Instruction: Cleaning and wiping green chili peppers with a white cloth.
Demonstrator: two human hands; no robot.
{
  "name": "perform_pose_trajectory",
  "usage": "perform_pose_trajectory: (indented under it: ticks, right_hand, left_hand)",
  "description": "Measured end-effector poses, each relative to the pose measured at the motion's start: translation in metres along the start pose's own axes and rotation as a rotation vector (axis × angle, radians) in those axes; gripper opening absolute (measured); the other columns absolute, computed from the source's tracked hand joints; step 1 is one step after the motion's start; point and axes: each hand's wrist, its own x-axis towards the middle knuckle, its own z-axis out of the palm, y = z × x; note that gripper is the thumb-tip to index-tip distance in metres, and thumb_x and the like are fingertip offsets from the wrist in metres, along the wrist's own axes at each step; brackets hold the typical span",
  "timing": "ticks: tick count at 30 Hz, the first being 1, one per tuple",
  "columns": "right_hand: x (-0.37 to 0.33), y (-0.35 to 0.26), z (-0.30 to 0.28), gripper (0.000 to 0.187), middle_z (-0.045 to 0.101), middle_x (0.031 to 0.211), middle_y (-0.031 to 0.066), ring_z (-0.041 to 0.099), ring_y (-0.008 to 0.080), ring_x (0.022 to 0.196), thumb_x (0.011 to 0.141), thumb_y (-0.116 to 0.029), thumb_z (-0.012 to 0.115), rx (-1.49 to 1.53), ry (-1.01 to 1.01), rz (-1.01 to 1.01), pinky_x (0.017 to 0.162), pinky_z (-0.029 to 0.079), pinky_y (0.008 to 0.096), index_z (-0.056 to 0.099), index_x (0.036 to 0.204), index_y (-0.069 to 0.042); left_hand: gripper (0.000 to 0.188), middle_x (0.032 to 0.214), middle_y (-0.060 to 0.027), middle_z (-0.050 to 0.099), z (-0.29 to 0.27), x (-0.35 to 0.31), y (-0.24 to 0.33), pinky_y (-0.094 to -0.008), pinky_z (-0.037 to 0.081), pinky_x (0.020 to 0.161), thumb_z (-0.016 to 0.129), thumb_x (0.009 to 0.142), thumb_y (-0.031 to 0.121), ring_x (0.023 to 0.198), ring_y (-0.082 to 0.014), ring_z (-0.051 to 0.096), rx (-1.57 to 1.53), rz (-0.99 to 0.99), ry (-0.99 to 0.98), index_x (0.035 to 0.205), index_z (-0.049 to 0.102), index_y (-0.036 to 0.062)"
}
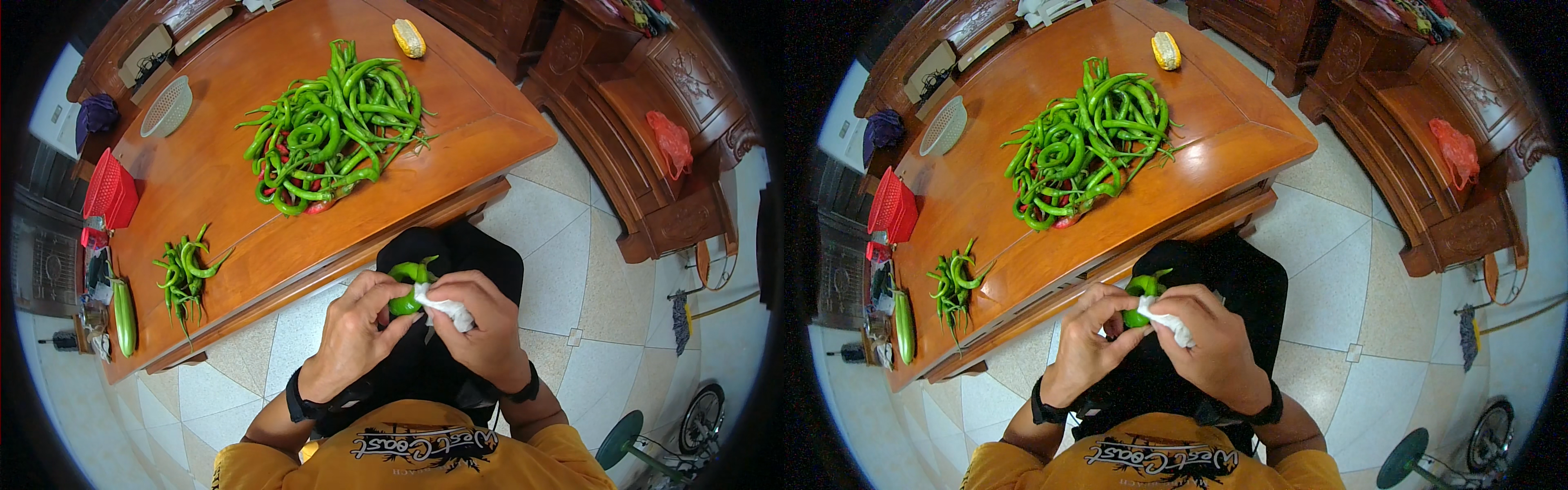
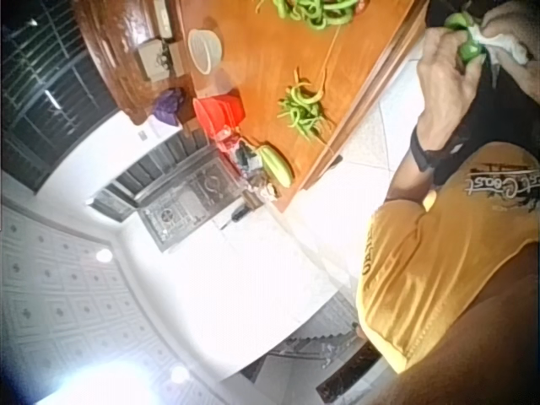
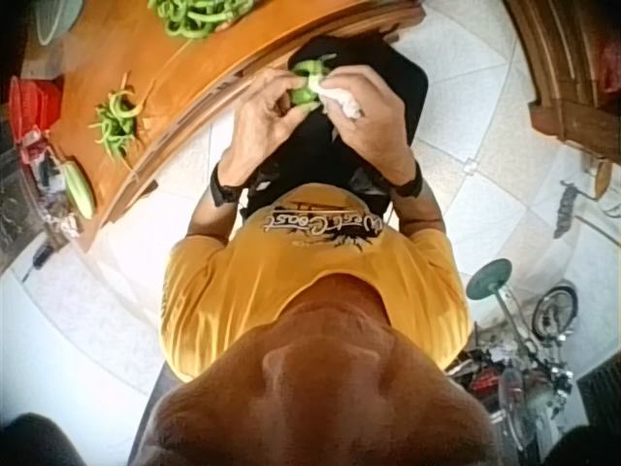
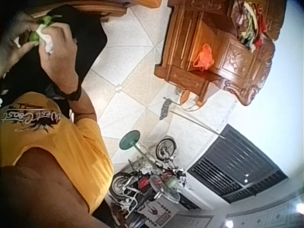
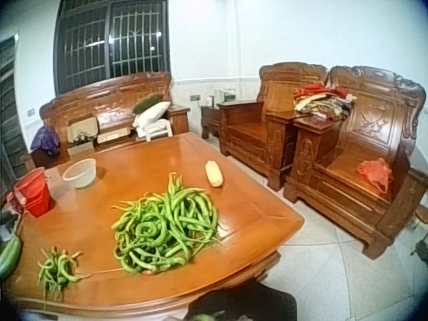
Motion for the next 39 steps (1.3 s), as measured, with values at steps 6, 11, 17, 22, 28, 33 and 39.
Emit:
perform_pose_trajectory:
  ticks: [6,11,17,22,28,33,39]
  right_hand:
    - [-0.002,-0.002,0.001,0.028,0.059,0.096,0.0113,0.063,0.0271,0.082,0.072,0.001,0.07,0.005,-0.064,-0.04,0.066,0.052,0.0316,0.059,0.097,-0.005]
    - [-0.004,-0.002,0.001,0.029,0.06,0.097,0.011,0.064,0.0258,0.081,0.072,0.001,0.071,0.007,-0.074,-0.047,0.066,0.052,0.0307,0.06,0.098,-0.005]
    - [-0.002,-0.004,0.003,0.028,0.059,0.1,0.0095,0.064,0.023,0.081,0.07,0.004,0.071,-0.04,0.054,-0.056,0.065,0.053,0.0286,0.062,0.096,-0.005]
    - [0.001,-0.002,0.004,0.03,0.058,0.101,0.0079,0.064,0.0227,0.082,0.068,0.005,0.071,-0.094,0.103,-0.112,0.065,0.053,0.0272,0.063,0.095,-0.005]
    - [-0.002,0.003,0.005,0.034,0.058,0.108,0.0098,0.064,0.0253,0.087,0.066,0.005,0.072,-0.072,0.033,-0.186,0.07,0.053,0.029,0.062,0.096,-0.004]
    - [-0.002,0.002,0.006,0.033,0.055,0.119,0.0129,0.063,0.0263,0.095,0.066,0.004,0.072,-0.062,-0.002,-0.201,0.073,0.054,0.0294,0.062,0.096,-0.004]
    - [-0.003,0.001,0.007,0.028,0.045,0.129,0.0168,0.062,0.0224,0.094,0.066,0.009,0.071,-0.081,-0.032,-0.182,0.073,0.053,0.0274,0.067,0.092,-0.003]
  left_hand:
    - [0.031,0.091,-0.0071,0.057,-0.002,-0.002,-0.005,-0.0211,0.042,0.049,0.076,0.069,-0.002,0.056,-0.007,0.049,-0.125,-0.025,0.007,0.098,0.063,-0.003]
    - [0.031,0.091,-0.0063,0.057,-0.002,-0.001,-0.008,-0.0197,0.041,0.05,0.076,0.069,-0.003,0.057,-0.0057,0.049,-0.221,-0.062,0.013,0.097,0.063,-0.0025]
    - [0.031,0.083,-0.0035,0.055,-0.003,-0.002,-0.009,-0.0178,0.039,0.054,0.075,0.07,-0.004,0.059,-0.0026,0.047,-0.455,-0.179,-0.032,0.098,0.063,-0.0011]
    - [0.031,0.068,0.0025,0.051,0.0,-0.002,-0.005,-0.016,0.037,0.053,0.075,0.072,-0.003,0.059,-0.0008,0.046,-0.594,-0.286,-0.04,0.101,0.062,0.0002]
    - [0.031,0.072,0.0024,0.058,-0.002,-0.001,-0.006,-0.016,0.041,0.055,0.073,0.074,-0.003,0.059,-0.0007,0.049,-0.747,-0.328,-0.046,0.103,0.061,0.0001]
    - [0.03,0.08,-0.0036,0.064,-0.005,0.001,-0.003,-0.0163,0.046,0.059,0.071,0.076,-0.003,0.064,-0.0038,0.056,-0.887,-0.384,-0.047,0.104,0.06,-0.0007]
    - [0.03,0.087,-0.0058,0.064,-0.007,-0.001,-0.007,-0.0186,0.048,0.058,0.07,0.078,-0.001,0.069,-0.0071,0.058,-1.038,-0.388,-0.028,0.106,0.058,-0.0003]
